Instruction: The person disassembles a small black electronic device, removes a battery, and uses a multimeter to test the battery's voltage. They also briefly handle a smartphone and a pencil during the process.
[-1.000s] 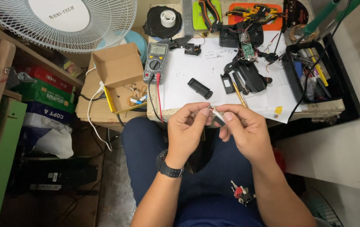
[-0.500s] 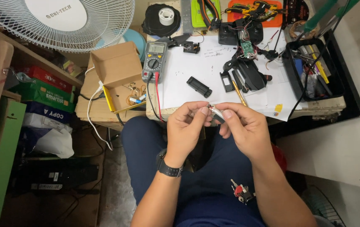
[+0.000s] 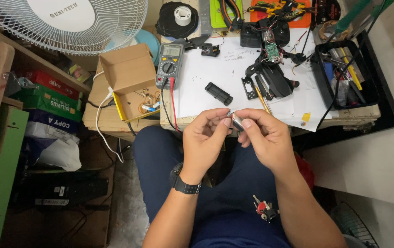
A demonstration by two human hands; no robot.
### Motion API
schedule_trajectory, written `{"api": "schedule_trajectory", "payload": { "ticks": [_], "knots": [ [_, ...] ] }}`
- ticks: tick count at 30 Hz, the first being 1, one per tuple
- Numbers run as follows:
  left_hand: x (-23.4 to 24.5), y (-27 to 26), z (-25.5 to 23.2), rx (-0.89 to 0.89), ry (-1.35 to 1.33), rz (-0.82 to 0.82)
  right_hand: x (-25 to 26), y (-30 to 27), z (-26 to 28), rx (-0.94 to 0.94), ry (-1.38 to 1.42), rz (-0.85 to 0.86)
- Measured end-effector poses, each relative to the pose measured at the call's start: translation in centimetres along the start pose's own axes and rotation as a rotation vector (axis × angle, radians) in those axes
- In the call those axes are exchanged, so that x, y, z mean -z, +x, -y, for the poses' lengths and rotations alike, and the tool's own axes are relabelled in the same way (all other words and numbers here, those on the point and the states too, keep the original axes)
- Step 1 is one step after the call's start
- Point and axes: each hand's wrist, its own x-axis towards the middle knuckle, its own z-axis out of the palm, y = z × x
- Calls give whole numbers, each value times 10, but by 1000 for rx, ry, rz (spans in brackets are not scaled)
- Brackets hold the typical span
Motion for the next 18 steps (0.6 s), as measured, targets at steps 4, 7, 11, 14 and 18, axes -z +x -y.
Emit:
{"api": "schedule_trajectory", "payload": {
  "ticks": [4,7,11,14,18],
  "knots": [
    [-1,0,-1,-12,12,-6,0,0,-1,4,-1,4],
    [-1,0,-3,-16,15,-7,-1,1,2,16,6,7],
    [0,0,-1,-27,22,3,-2,2,1,30,11,-1],
    [0,1,0,-30,22,1,-1,2,-5,32,27,-4],
    [1,2,-1,-8,1,-19,-2,-1,5,36,22,9]
  ]
}}
